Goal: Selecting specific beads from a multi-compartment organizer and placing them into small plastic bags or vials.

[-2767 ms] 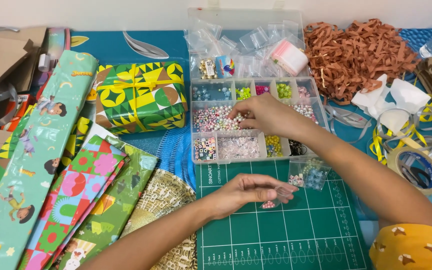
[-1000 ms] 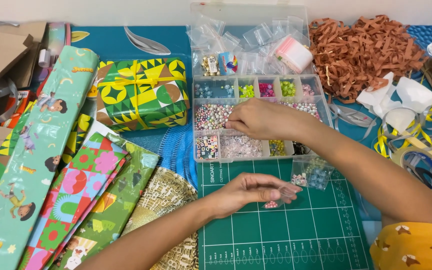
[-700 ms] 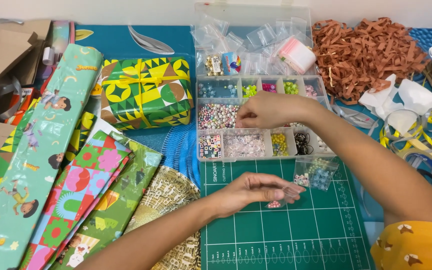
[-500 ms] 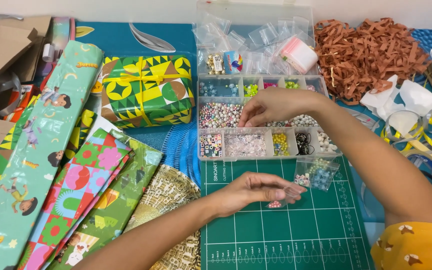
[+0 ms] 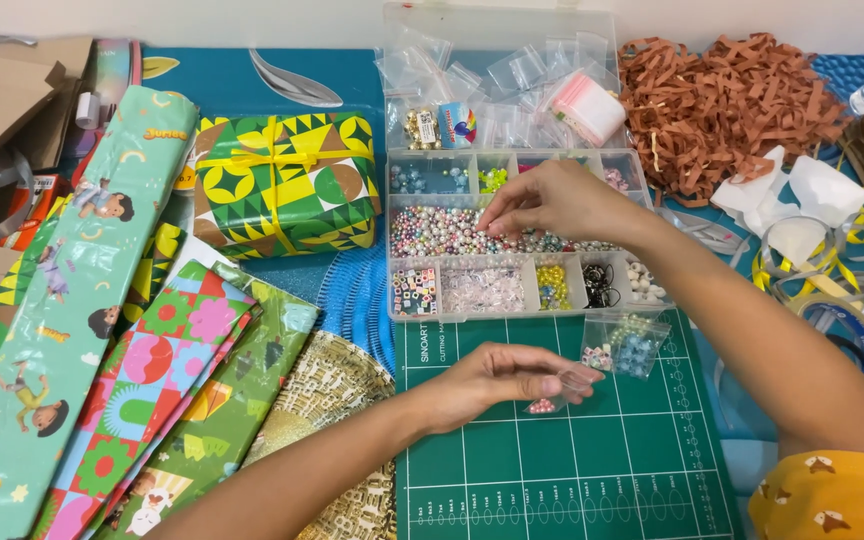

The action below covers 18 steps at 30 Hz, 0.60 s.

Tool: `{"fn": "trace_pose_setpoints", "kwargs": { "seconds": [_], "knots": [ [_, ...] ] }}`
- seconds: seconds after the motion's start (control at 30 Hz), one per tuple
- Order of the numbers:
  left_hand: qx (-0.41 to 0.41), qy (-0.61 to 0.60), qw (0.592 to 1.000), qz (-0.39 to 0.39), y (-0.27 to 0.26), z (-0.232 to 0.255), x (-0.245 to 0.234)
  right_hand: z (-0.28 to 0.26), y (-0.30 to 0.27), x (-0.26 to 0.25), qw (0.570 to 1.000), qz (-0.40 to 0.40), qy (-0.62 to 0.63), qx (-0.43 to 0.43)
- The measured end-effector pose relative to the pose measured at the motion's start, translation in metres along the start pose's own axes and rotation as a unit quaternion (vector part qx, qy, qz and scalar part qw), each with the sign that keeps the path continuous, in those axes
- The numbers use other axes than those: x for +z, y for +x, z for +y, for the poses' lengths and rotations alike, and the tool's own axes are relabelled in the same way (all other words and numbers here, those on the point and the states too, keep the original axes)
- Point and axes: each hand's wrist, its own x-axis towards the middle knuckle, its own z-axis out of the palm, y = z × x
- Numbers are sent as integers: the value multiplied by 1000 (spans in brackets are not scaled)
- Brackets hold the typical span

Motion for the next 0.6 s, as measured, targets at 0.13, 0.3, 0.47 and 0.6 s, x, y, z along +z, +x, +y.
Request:
{"fn": "trace_pose_setpoints", "kwargs": {
  "seconds": [0.13, 0.3, 0.47, 0.6],
  "knots": [
    [-5, 6, 1000, -3, 0, 0, -1, 22, -6, -2, 996, 29, 86, -22],
    [-6, 7, 1000, -2, -1, 0, -1, 22, -45, 1, 982, 65, 178, 16],
    [-1, 6, 1000, 7, 1, 1, 0, 54, -106, 45, 971, 156, 180, -35],
    [-7, -3, 1000, 20, 2, 0, 0, 65, -142, 77, 944, 223, 198, -142]
  ]
}}
